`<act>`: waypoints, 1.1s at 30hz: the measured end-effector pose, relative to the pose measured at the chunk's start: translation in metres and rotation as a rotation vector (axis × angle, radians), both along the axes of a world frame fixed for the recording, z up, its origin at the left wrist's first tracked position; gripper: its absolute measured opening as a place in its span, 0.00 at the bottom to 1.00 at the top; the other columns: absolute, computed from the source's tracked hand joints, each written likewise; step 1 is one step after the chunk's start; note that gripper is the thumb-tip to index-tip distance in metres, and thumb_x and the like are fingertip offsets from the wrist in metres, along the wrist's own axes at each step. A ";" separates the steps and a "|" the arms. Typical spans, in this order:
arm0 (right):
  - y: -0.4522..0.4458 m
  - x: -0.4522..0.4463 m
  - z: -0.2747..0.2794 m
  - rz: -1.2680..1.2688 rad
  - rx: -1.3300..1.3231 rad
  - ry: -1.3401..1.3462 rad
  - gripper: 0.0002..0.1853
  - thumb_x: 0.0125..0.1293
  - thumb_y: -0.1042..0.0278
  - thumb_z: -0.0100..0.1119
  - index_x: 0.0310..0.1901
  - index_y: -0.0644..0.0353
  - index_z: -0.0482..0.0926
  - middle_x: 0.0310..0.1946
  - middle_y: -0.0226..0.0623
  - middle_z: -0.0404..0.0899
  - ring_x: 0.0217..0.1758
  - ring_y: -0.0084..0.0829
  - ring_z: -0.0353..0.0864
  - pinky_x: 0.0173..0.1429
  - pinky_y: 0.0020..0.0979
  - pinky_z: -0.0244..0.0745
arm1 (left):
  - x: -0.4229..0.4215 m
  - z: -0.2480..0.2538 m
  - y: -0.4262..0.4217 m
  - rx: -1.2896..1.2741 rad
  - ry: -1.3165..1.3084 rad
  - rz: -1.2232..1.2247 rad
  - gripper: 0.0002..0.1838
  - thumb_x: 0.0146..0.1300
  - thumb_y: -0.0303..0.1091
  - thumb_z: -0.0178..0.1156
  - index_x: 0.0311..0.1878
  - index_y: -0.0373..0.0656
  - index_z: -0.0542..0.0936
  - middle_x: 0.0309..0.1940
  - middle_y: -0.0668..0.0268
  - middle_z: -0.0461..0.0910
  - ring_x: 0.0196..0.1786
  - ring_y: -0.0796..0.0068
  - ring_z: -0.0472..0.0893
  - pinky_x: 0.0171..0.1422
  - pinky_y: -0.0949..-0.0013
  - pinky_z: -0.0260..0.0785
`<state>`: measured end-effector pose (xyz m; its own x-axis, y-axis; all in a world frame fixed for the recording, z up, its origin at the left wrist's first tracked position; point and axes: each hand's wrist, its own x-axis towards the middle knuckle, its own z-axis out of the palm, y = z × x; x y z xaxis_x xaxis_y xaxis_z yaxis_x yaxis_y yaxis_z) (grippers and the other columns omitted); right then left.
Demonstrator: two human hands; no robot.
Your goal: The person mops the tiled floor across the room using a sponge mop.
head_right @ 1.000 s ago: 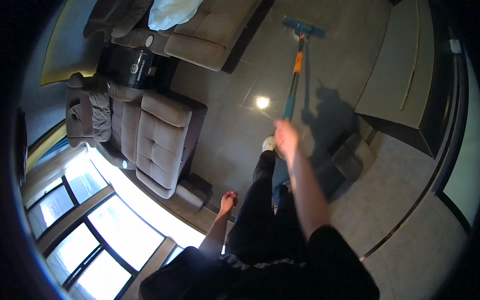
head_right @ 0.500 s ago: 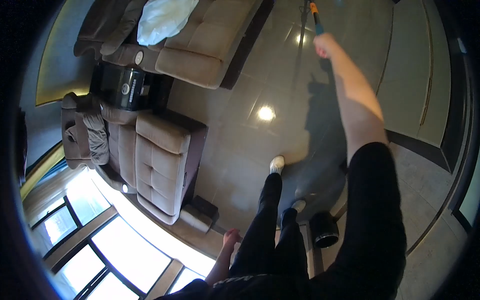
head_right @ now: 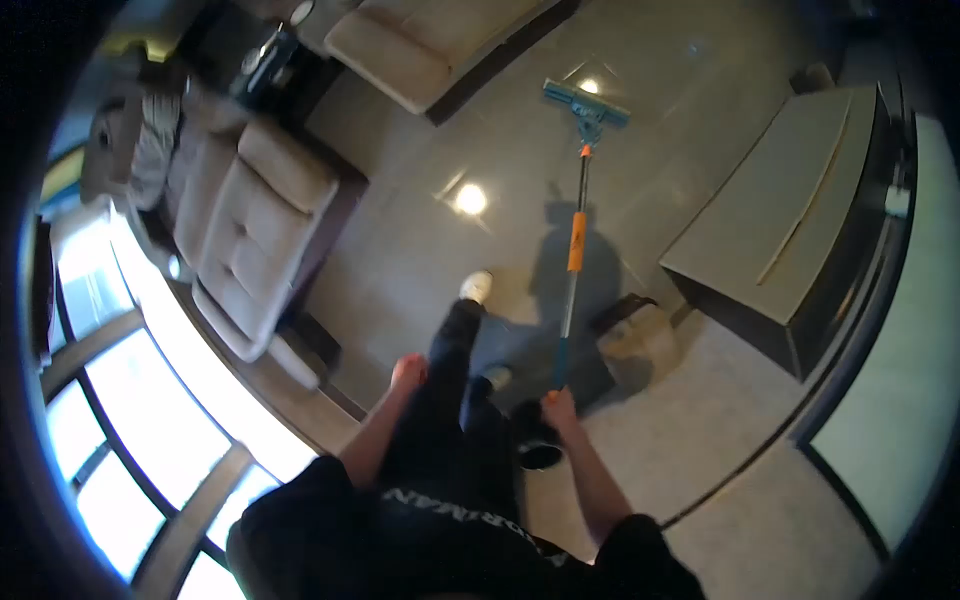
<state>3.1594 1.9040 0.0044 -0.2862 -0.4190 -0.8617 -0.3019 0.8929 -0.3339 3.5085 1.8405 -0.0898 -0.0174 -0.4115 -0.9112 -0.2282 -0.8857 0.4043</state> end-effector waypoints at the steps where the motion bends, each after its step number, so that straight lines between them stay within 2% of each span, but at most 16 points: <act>1: 0.050 -0.006 0.021 0.104 0.030 -0.027 0.05 0.51 0.73 0.49 0.30 0.60 0.65 0.17 0.35 0.69 0.16 0.27 0.70 0.18 0.30 0.66 | -0.033 0.013 0.014 0.044 0.177 0.145 0.08 0.56 0.37 0.52 0.25 0.46 0.73 0.12 0.71 0.67 0.15 0.80 0.66 0.18 0.74 0.56; 2: 0.097 -0.014 0.041 0.206 0.064 -0.053 0.03 0.52 0.73 0.49 0.27 0.60 0.66 0.16 0.34 0.69 0.16 0.28 0.71 0.19 0.30 0.67 | -0.078 0.026 -0.001 -0.011 0.301 0.021 0.09 0.55 0.39 0.54 0.27 0.44 0.73 0.14 0.71 0.68 0.16 0.81 0.67 0.20 0.76 0.58; 3: 0.124 -0.014 0.057 -0.155 0.140 -0.287 0.03 0.52 0.75 0.48 0.24 0.61 0.66 0.15 0.33 0.68 0.16 0.27 0.70 0.19 0.29 0.67 | -0.101 0.016 0.008 0.035 0.372 0.014 0.11 0.54 0.42 0.55 0.29 0.44 0.73 0.16 0.71 0.68 0.18 0.80 0.68 0.22 0.76 0.59; 5: 0.124 0.001 0.130 -0.202 0.201 -0.328 0.01 0.51 0.77 0.48 0.26 0.62 0.67 0.15 0.33 0.68 0.17 0.27 0.70 0.21 0.30 0.66 | -0.154 0.016 0.024 0.126 0.407 0.024 0.15 0.52 0.46 0.58 0.32 0.43 0.73 0.19 0.70 0.69 0.22 0.78 0.70 0.26 0.76 0.63; 7: 0.161 -0.004 0.174 0.213 0.186 -0.147 0.05 0.50 0.77 0.50 0.31 0.63 0.68 0.18 0.34 0.68 0.20 0.28 0.70 0.25 0.32 0.67 | -0.210 0.043 0.037 0.205 0.344 0.096 0.21 0.49 0.50 0.59 0.37 0.42 0.72 0.25 0.67 0.70 0.26 0.76 0.73 0.27 0.74 0.66; 10: 0.197 -0.004 0.245 0.268 0.365 -0.156 0.08 0.50 0.77 0.51 0.34 0.65 0.69 0.21 0.35 0.70 0.23 0.28 0.72 0.28 0.31 0.68 | -0.243 0.053 0.074 0.389 0.551 0.340 0.18 0.50 0.42 0.59 0.40 0.41 0.70 0.21 0.66 0.69 0.22 0.73 0.72 0.27 0.69 0.67; 12: 0.218 0.013 0.261 0.277 0.390 -0.148 0.11 0.49 0.76 0.52 0.36 0.66 0.69 0.23 0.37 0.71 0.26 0.31 0.74 0.30 0.31 0.69 | -0.245 0.032 0.121 0.494 0.404 0.455 0.19 0.50 0.37 0.60 0.41 0.39 0.68 0.23 0.64 0.69 0.23 0.72 0.73 0.25 0.69 0.68; 14: 0.267 0.008 0.257 0.347 0.263 -0.118 0.15 0.48 0.75 0.53 0.40 0.67 0.69 0.25 0.42 0.74 0.28 0.34 0.76 0.33 0.32 0.70 | -0.248 0.010 0.167 0.548 0.265 0.586 0.14 0.49 0.27 0.58 0.39 0.38 0.67 0.23 0.63 0.70 0.22 0.71 0.73 0.24 0.67 0.69; 17: 0.286 0.028 0.252 0.557 0.324 0.227 0.19 0.46 0.72 0.55 0.43 0.67 0.70 0.29 0.50 0.76 0.32 0.40 0.78 0.34 0.34 0.70 | -0.235 0.006 0.197 0.522 0.215 0.642 0.09 0.47 0.25 0.56 0.33 0.37 0.68 0.20 0.63 0.69 0.18 0.70 0.72 0.21 0.66 0.68; 21: 0.277 0.050 0.222 0.458 0.311 0.259 0.18 0.46 0.68 0.56 0.40 0.67 0.71 0.30 0.56 0.75 0.36 0.46 0.77 0.36 0.39 0.70 | -0.210 -0.031 0.177 0.442 0.290 0.619 0.05 0.45 0.26 0.55 0.20 0.37 0.69 0.12 0.63 0.67 0.12 0.69 0.70 0.17 0.65 0.66; 23: 0.277 0.048 0.192 0.408 0.307 0.219 0.17 0.46 0.68 0.56 0.39 0.67 0.72 0.30 0.56 0.75 0.37 0.46 0.77 0.37 0.40 0.69 | -0.183 -0.024 0.143 0.350 0.400 0.629 0.07 0.44 0.27 0.54 0.15 0.37 0.69 0.10 0.63 0.67 0.11 0.68 0.70 0.15 0.64 0.65; 26: 0.216 0.076 0.168 0.609 0.330 0.170 0.17 0.46 0.67 0.55 0.39 0.67 0.71 0.30 0.57 0.74 0.36 0.47 0.76 0.37 0.40 0.69 | -0.148 -0.026 0.053 0.299 0.054 0.352 0.08 0.45 0.29 0.53 0.15 0.36 0.72 0.12 0.62 0.72 0.15 0.68 0.75 0.17 0.66 0.68; 27: 0.223 0.075 0.144 0.651 -0.001 0.152 0.18 0.46 0.67 0.56 0.39 0.67 0.71 0.30 0.56 0.74 0.36 0.47 0.77 0.37 0.39 0.69 | -0.138 -0.032 0.029 0.265 0.004 0.341 0.09 0.47 0.31 0.53 0.16 0.36 0.72 0.13 0.61 0.73 0.16 0.69 0.76 0.18 0.68 0.69; 29: 0.174 0.090 0.127 0.526 0.050 -0.016 0.19 0.47 0.68 0.57 0.42 0.66 0.69 0.30 0.54 0.75 0.35 0.46 0.77 0.37 0.39 0.69 | -0.110 -0.010 -0.031 0.225 0.027 0.328 0.09 0.46 0.31 0.55 0.17 0.36 0.73 0.13 0.61 0.73 0.16 0.70 0.76 0.18 0.69 0.69; 31: 0.095 0.120 0.134 0.397 0.142 -0.174 0.21 0.47 0.69 0.58 0.44 0.66 0.68 0.31 0.52 0.75 0.34 0.45 0.77 0.37 0.38 0.69 | -0.093 -0.021 -0.079 0.174 0.061 0.366 0.07 0.44 0.30 0.56 0.19 0.35 0.73 0.14 0.61 0.73 0.16 0.70 0.76 0.18 0.69 0.69; 33: 0.015 0.148 0.163 0.423 0.163 -0.238 0.22 0.47 0.70 0.58 0.46 0.65 0.67 0.31 0.49 0.75 0.33 0.43 0.77 0.37 0.38 0.70 | -0.070 -0.014 -0.142 0.187 -0.028 0.145 0.07 0.42 0.30 0.58 0.22 0.35 0.74 0.15 0.61 0.73 0.17 0.70 0.75 0.19 0.69 0.69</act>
<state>3.3072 1.9192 0.1678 0.0917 -0.3108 -0.9461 -0.5805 0.7552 -0.3043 3.4386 1.6985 -0.1040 0.0555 -0.2320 -0.9711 -0.1021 -0.9688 0.2256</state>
